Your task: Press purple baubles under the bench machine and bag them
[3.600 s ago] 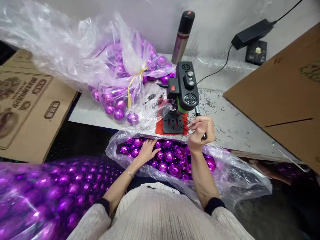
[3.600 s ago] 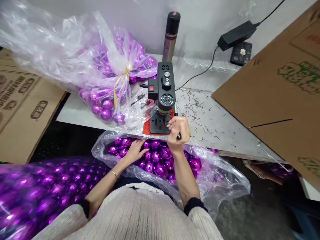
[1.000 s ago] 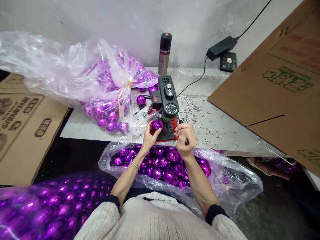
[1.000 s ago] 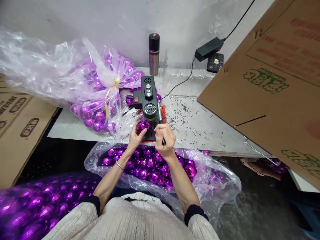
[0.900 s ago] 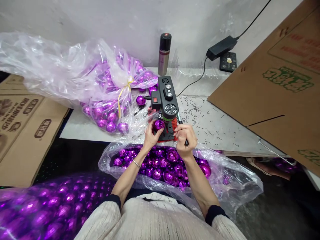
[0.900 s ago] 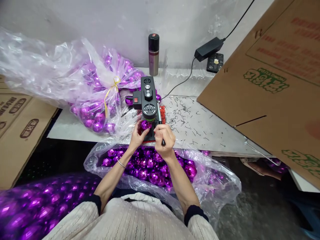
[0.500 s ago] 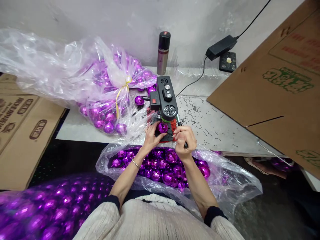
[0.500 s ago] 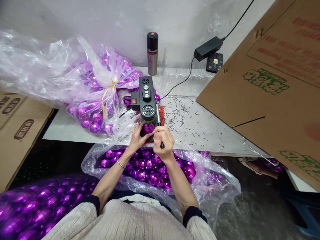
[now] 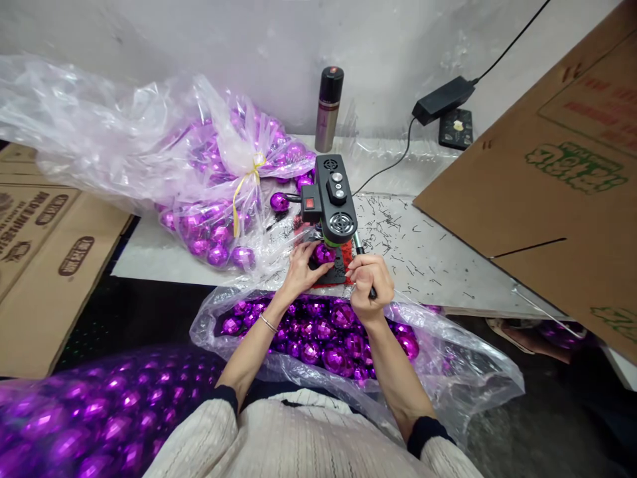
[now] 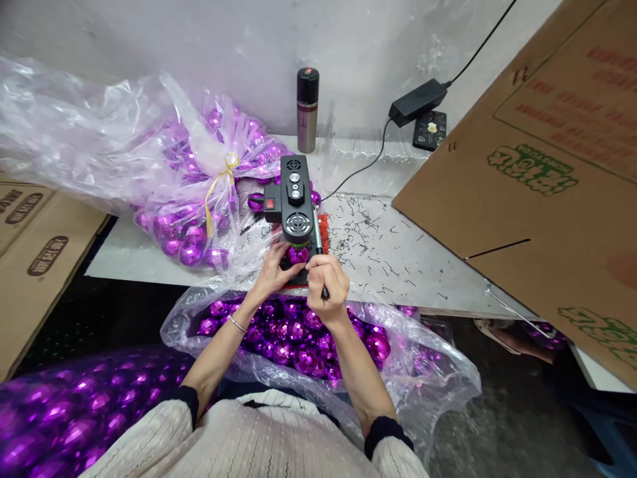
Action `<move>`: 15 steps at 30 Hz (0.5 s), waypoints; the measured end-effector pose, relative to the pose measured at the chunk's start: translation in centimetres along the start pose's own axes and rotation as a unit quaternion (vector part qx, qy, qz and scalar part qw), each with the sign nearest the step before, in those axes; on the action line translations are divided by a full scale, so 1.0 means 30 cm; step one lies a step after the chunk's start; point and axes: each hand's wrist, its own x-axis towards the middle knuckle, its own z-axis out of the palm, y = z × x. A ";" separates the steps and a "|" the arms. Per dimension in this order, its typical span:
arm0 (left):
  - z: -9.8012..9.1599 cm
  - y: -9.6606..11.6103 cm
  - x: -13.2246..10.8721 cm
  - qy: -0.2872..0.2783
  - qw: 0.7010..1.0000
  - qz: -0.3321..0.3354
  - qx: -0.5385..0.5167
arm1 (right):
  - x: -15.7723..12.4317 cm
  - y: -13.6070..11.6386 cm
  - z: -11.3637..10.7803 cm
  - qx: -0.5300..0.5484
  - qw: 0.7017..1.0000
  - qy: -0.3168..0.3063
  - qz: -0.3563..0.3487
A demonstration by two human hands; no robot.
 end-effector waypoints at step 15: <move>0.038 -0.035 -0.004 0.013 0.998 0.060 -0.020 | -0.069 0.041 0.027 0.013 0.999 0.030 0.003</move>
